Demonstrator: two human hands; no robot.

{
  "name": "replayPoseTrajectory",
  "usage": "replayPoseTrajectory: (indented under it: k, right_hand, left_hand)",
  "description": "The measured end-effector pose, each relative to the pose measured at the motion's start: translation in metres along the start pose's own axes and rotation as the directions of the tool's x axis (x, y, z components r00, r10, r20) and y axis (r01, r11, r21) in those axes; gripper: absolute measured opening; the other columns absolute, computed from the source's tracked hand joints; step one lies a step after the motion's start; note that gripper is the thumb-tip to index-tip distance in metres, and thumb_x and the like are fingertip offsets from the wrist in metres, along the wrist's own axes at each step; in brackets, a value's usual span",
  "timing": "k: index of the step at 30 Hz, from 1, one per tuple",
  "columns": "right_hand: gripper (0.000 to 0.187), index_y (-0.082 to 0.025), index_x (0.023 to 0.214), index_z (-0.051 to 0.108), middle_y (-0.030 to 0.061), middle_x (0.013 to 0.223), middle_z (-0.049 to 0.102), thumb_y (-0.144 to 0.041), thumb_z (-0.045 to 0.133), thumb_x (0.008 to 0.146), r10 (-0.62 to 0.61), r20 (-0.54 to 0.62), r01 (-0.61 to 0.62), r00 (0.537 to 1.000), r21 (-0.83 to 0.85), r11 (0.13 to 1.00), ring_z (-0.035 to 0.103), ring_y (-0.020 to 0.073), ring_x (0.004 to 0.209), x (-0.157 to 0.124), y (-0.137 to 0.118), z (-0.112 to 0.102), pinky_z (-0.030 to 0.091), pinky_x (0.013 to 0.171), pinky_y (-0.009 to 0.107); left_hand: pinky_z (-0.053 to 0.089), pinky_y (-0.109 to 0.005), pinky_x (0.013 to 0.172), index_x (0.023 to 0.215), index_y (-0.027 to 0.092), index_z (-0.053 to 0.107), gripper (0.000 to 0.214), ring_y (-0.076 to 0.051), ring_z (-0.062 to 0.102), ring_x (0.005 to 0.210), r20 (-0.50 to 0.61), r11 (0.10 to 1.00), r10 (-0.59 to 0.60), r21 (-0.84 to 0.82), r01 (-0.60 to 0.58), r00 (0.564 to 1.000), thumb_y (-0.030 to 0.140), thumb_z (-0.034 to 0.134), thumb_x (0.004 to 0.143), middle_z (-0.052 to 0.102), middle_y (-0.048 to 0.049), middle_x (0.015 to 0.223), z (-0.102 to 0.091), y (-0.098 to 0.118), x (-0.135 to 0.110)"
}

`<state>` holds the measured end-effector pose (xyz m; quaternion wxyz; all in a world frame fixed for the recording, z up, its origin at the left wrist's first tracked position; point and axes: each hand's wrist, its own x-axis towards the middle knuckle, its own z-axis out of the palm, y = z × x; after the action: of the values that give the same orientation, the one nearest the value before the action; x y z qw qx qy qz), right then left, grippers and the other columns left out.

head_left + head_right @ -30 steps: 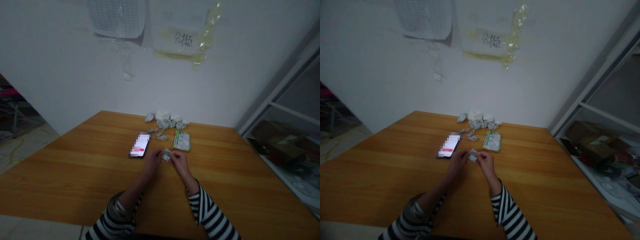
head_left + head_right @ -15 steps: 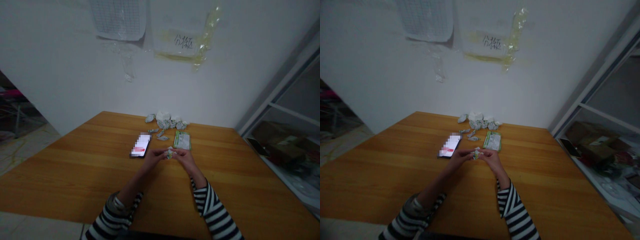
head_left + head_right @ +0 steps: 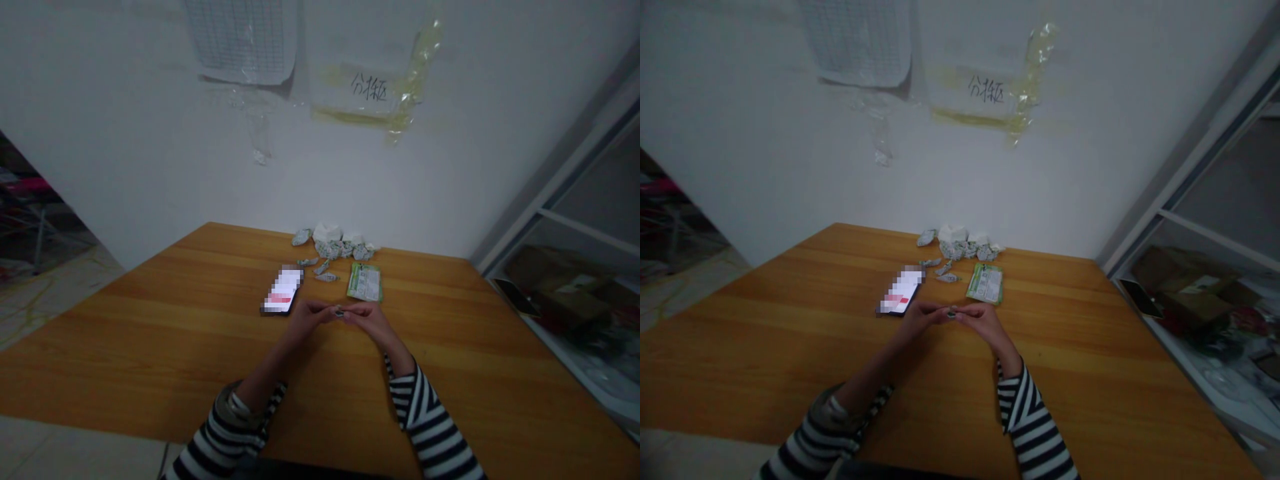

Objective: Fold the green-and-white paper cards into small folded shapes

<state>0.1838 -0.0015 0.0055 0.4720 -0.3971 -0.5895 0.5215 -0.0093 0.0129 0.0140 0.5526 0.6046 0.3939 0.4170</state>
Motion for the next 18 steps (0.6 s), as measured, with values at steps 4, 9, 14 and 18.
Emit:
replayPoseTrajectory:
  k: [4, 9, 14, 18]
  right_hand:
    - [0.024, -0.019, 0.085, 0.077, 0.0048, 0.081, 0.077, -0.037, 0.075, 0.070, -0.005, -0.083, 0.006, 0.997, 0.010, 1.000, 0.069, 0.0174, 0.068, 0.002, 0.004, -0.002, 0.052, 0.064, 0.026]
    - [0.025, -0.017, 0.069, 0.076, 0.0033, 0.066, 0.074, -0.041, 0.071, 0.073, -0.109, -0.200, 0.097, 0.974, -0.067, 0.993, 0.064, 0.0165, 0.056, 0.006, 0.009, -0.002, 0.048, 0.055, 0.025]
    - [0.019, -0.018, 0.070, 0.074, 0.0032, 0.067, 0.074, -0.037, 0.074, 0.068, -0.139, -0.239, 0.121, 0.961, -0.088, 0.989, 0.065, 0.0174, 0.058, 0.006, 0.004, 0.006, 0.048, 0.056, 0.026]
    - [0.016, -0.019, 0.068, 0.071, 0.0012, 0.061, 0.072, -0.031, 0.078, 0.061, -0.119, -0.300, 0.118, 0.947, -0.021, 0.993, 0.063, 0.0154, 0.052, 0.005, 0.001, 0.010, 0.046, 0.052, 0.024]
  left_hand:
    - [0.051, -0.033, 0.078, 0.098, 0.014, 0.075, 0.034, -0.025, 0.069, 0.085, 0.049, 0.996, 0.016, -0.083, -0.012, 0.999, 0.035, 0.074, 0.071, 0.075, -0.0093, 0.097, 0.002, 0.005, -0.001]
    - [0.052, -0.035, 0.081, 0.092, 0.013, 0.075, 0.040, -0.024, 0.070, 0.082, 0.022, 0.972, -0.069, -0.224, 0.072, 0.997, 0.027, 0.084, 0.056, 0.076, -0.0095, 0.091, 0.006, 0.002, 0.001]
    - [0.053, -0.031, 0.073, 0.087, 0.013, 0.075, 0.034, -0.021, 0.070, 0.073, -0.033, 0.961, -0.082, -0.266, 0.070, 0.996, 0.026, 0.083, 0.056, 0.077, -0.0080, 0.083, 0.006, 0.000, 0.002]
    - [0.052, -0.031, 0.072, 0.081, 0.016, 0.077, 0.023, -0.021, 0.070, 0.072, -0.124, 0.984, -0.020, -0.180, -0.003, 0.992, 0.025, 0.080, 0.060, 0.077, -0.0062, 0.079, 0.004, 0.000, 0.002]
